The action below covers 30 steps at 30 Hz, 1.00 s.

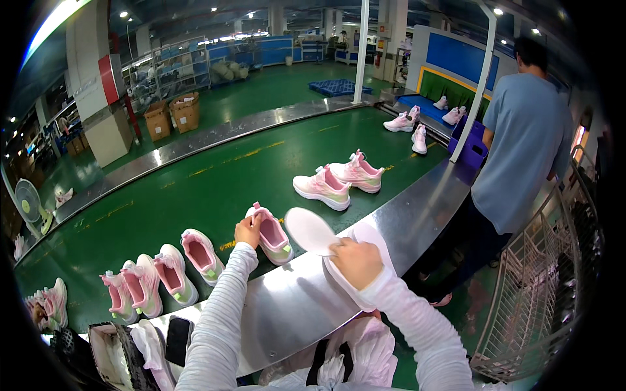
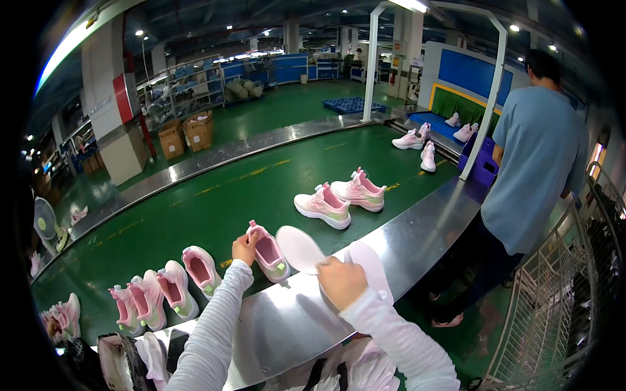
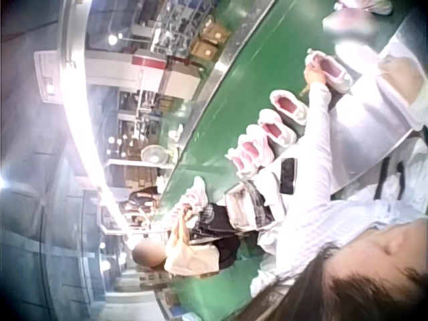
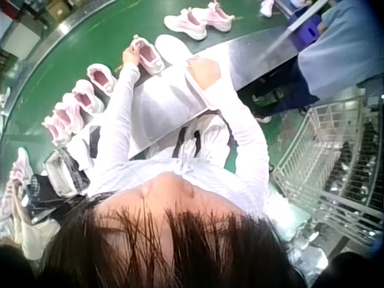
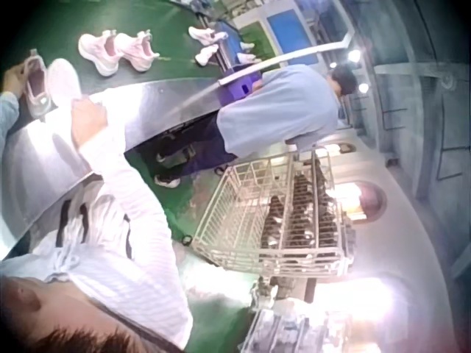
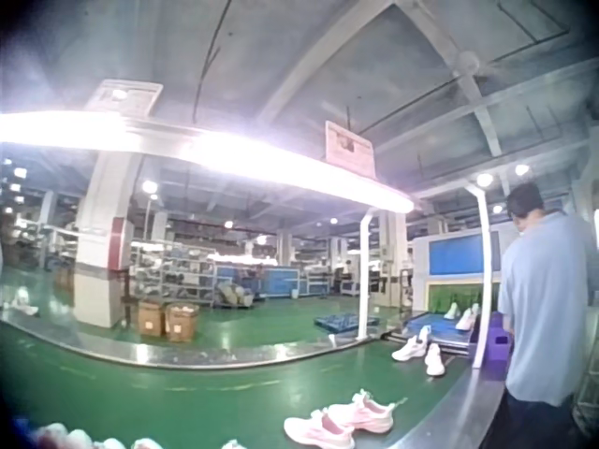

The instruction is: The person inserts pink shoe insoles into white and pink sneakers moving along a factory conveyor belt. They pick up insoles from a stack, place them into the shoes, and then push the shoes forward on the belt. The person briefly walks to a nearby rack to restock insoles before returning to the line.

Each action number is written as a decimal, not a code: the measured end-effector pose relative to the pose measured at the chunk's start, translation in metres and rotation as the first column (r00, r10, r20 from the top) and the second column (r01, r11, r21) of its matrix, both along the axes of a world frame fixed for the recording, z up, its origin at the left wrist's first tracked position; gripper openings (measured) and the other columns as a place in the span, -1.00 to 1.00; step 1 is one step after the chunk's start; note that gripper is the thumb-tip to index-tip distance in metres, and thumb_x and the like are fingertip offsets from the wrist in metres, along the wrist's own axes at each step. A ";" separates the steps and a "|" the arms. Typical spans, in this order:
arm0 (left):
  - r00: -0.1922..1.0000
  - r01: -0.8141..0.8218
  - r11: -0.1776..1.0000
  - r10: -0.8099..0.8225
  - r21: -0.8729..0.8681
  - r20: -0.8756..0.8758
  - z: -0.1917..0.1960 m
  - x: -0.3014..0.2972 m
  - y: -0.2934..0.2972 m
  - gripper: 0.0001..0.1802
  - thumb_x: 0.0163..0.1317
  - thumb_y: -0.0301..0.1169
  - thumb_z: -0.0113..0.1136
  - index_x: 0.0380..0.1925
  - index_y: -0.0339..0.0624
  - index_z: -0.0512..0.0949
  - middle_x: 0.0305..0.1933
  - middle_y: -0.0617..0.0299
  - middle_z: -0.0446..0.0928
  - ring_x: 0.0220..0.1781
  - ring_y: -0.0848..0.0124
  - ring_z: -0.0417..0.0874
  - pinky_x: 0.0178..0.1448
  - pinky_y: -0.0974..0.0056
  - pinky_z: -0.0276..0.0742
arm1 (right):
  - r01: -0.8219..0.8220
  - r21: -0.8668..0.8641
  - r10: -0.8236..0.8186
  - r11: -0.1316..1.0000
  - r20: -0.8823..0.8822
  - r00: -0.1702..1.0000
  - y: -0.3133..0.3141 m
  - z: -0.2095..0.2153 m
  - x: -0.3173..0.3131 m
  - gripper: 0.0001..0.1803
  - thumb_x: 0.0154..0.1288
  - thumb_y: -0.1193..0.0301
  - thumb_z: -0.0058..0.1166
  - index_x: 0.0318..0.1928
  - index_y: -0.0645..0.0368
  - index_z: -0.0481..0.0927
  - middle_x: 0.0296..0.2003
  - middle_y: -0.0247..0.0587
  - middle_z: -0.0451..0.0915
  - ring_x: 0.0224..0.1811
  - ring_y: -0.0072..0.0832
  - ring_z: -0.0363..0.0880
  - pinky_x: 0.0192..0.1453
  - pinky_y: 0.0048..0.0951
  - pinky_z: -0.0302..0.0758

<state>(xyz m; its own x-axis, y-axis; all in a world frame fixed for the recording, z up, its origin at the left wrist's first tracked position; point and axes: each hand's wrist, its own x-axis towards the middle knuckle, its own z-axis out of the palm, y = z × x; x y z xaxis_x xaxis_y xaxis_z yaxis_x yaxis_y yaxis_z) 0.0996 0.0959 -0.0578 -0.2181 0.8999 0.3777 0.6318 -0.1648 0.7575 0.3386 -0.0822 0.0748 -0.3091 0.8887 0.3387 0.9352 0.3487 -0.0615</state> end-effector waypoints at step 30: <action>0.999 -0.035 0.992 0.033 -0.121 -0.026 0.007 -0.035 0.008 -0.46 0.04 0.09 0.04 -0.59 -0.25 0.55 -0.63 -0.09 0.45 -0.55 0.06 0.54 -0.48 0.11 0.34 | 0.027 -0.523 0.186 0.852 0.350 0.918 0.136 -0.006 -0.172 -0.50 0.16 0.32 -0.15 0.13 0.22 0.27 -0.03 -0.27 0.48 -0.04 -0.39 0.49 -0.06 -0.28 0.43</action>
<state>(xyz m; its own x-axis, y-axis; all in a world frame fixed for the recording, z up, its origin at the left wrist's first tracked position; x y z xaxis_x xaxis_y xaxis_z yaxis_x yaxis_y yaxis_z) 0.0643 0.1038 -0.0512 -0.2417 0.9315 0.2720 0.6535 -0.0509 0.7552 0.1666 0.0538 0.0688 -0.3940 0.8656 -0.3091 0.8924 0.4408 0.0969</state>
